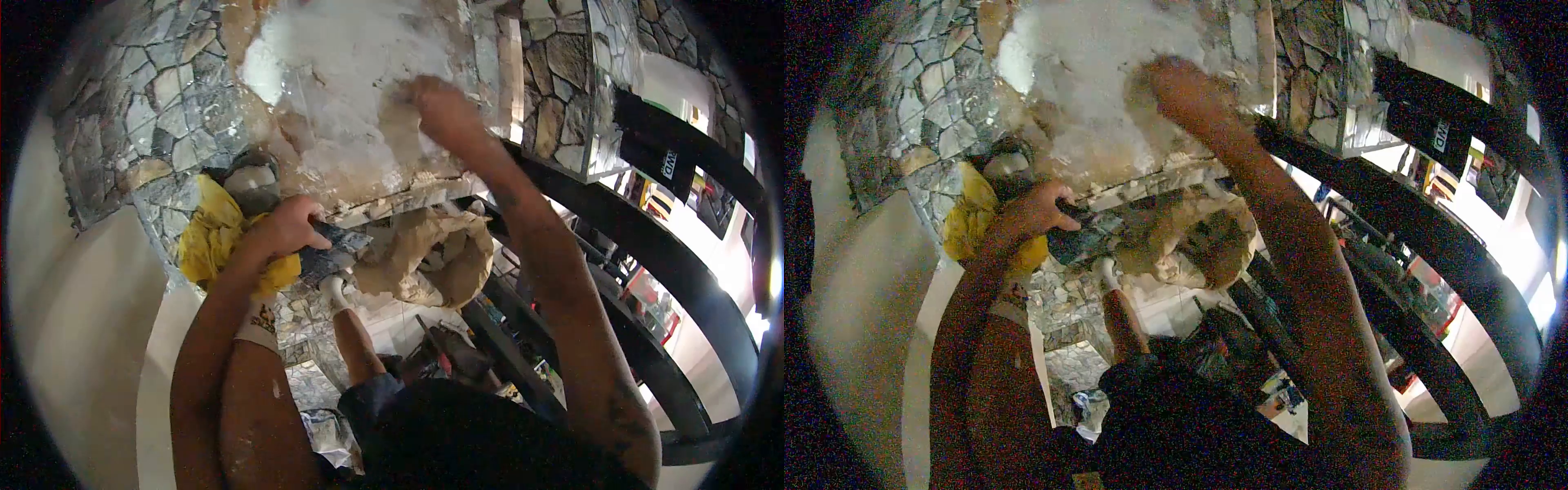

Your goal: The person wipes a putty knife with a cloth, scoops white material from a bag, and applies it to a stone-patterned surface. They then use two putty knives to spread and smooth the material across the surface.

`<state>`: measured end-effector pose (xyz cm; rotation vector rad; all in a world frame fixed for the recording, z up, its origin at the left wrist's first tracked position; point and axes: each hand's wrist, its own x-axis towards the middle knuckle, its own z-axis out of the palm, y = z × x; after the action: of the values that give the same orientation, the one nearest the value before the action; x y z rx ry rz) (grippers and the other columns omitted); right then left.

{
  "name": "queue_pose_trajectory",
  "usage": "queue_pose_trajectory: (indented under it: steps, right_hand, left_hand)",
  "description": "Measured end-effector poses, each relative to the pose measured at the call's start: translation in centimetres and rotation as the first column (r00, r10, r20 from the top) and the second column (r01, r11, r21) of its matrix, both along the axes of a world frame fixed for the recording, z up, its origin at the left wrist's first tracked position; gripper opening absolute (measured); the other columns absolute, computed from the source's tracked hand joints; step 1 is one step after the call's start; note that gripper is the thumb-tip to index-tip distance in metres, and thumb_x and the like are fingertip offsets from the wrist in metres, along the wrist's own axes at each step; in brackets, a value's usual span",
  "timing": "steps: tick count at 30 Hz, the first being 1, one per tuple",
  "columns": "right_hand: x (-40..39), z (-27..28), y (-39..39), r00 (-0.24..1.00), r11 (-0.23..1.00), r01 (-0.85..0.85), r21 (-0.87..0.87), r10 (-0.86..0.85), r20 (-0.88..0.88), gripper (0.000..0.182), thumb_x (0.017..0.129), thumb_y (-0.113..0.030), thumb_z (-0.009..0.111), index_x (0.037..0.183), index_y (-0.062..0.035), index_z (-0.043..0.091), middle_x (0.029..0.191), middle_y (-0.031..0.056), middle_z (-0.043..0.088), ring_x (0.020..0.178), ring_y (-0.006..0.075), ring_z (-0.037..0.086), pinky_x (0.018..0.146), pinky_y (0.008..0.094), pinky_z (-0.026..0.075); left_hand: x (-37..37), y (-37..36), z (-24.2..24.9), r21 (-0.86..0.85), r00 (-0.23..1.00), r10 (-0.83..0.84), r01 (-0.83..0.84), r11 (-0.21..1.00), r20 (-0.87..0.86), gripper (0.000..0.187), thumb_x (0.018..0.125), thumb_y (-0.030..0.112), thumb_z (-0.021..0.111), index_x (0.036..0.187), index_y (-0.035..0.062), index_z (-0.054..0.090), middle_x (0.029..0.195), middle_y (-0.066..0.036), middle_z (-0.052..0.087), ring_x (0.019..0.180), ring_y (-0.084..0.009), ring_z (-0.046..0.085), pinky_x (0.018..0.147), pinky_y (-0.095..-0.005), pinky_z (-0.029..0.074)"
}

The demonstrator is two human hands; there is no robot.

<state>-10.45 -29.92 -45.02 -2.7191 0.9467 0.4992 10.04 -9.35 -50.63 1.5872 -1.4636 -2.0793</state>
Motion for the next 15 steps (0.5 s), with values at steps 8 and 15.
queue_pose_trajectory:
  steps: [8, 15]
  right_hand:
    - [-0.5, 0.5, 0.1, 0.995, 0.995, 0.096, 0.039, -0.096, -0.013, 0.035, 0.067, 0.001, 0.054, 0.101, -0.0021, 0.055, 0.097, 0.0167, 0.056, 0.094, 0.0338, 0.055, 0.078, 0.0397, 0.047]
    - [-2.0, 1.6, -0.3, 0.963, 0.969, 0.241, 0.06, -0.23, -0.143, 0.021, 0.072, -0.012, 0.06, 0.091, -0.0022, 0.06, 0.091, 0.0183, 0.059, 0.084, 0.0355, 0.057, 0.073, 0.0428, 0.045]
  left_hand:
    - [-0.5, 0.5, -0.3, 0.035, 0.989, 0.105, -0.102, 0.994, -0.1, 0.04, 0.054, 0.013, 0.078, 0.084, -0.0041, 0.06, 0.071, -0.01, 0.06, 0.066, -0.0184, 0.055, 0.064, -0.031, 0.045]
    - [0.1, -0.8, 1.1, -0.118, 0.952, 0.265, -0.284, 0.952, -0.155, 0.039, 0.062, 0.018, 0.077, 0.089, -0.0041, 0.061, 0.08, -0.01, 0.061, 0.071, -0.0179, 0.057, 0.068, -0.0308, 0.045]
